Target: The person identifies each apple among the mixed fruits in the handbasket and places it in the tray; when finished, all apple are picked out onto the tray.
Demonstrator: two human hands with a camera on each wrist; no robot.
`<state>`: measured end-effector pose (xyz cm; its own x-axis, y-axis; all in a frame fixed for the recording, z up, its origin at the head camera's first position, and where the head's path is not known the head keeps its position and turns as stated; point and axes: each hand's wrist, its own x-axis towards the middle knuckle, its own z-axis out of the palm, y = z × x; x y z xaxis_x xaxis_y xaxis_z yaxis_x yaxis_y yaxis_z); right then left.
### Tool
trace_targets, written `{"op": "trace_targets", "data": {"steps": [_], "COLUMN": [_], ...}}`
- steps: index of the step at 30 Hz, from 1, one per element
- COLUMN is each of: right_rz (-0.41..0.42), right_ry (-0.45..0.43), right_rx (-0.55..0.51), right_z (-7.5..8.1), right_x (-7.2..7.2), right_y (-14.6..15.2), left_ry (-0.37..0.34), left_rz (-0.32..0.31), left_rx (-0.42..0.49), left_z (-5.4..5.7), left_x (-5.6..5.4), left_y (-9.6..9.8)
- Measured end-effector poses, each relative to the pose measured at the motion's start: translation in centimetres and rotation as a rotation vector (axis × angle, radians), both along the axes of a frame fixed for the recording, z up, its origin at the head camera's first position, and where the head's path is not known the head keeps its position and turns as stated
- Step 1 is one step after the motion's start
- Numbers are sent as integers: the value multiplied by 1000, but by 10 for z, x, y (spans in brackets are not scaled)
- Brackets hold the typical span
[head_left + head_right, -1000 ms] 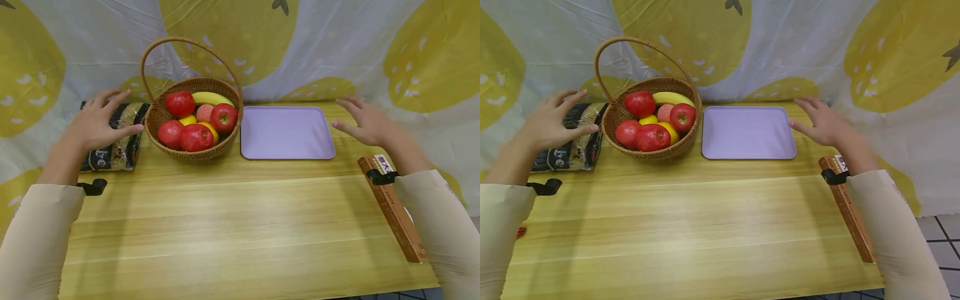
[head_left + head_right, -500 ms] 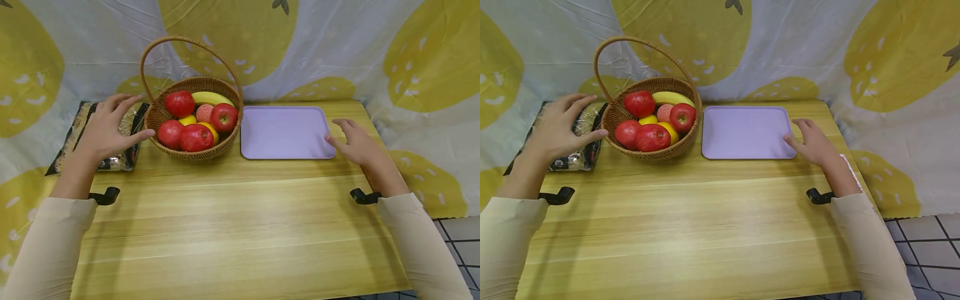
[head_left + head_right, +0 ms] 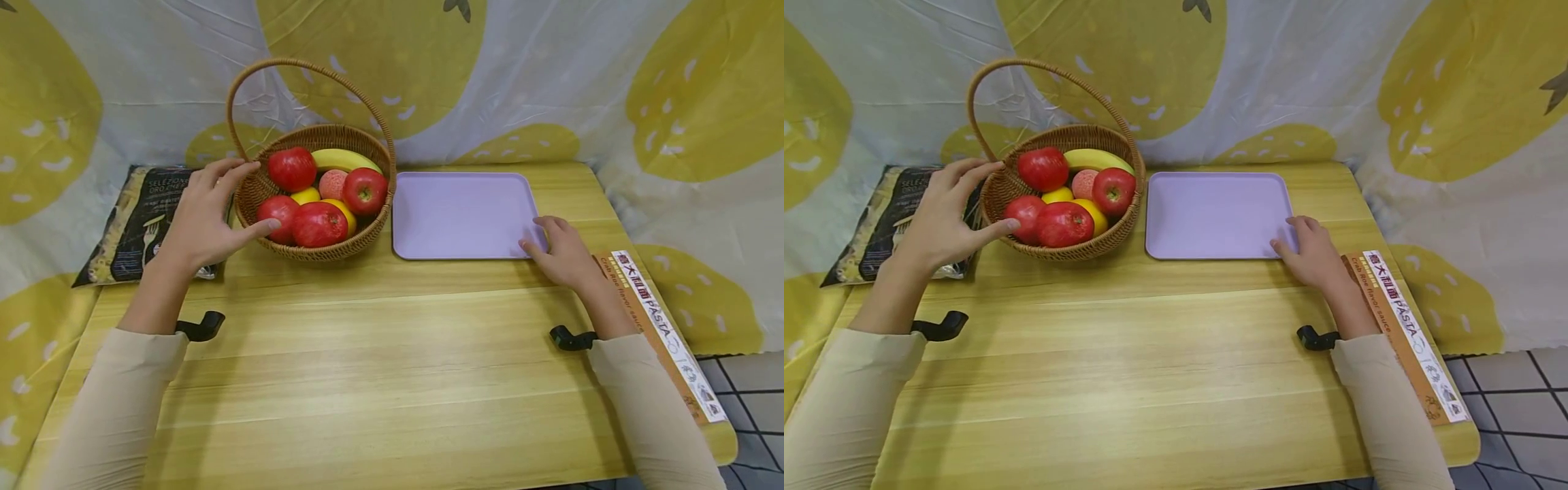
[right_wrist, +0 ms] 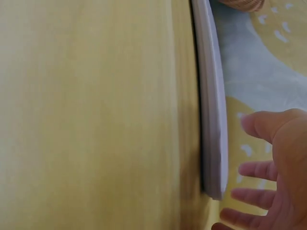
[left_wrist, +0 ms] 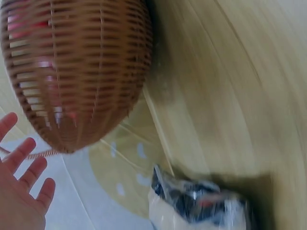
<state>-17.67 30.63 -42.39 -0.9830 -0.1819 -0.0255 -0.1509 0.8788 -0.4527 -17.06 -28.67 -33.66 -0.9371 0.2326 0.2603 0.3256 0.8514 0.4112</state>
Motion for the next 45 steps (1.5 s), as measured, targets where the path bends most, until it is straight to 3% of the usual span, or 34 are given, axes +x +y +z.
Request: {"op": "trace_targets", "data": {"steps": [8,16,26,40,45], "right_rz": [-79,-95,-100,-143,-152], "right_ry": [3,30,57,75,70], "right_rx": [-53,-110,-160,-180,-187], "right_z": [-10,-16,-27,-32,-32], "right_x": [7,9,9,10,12], "right_y": [-4,-2,1,-1,-3], "left_ry": [0,-35,-87,-50,-70], "left_rz": [-5,-23,-47,-121,-137], "left_rx": [7,-11,-39,-55,-71], "left_z": [-4,-5,-5,-8,-10], "left_x": [1,4,4,0,-2], "left_y": [20,33,44,54,57]}}
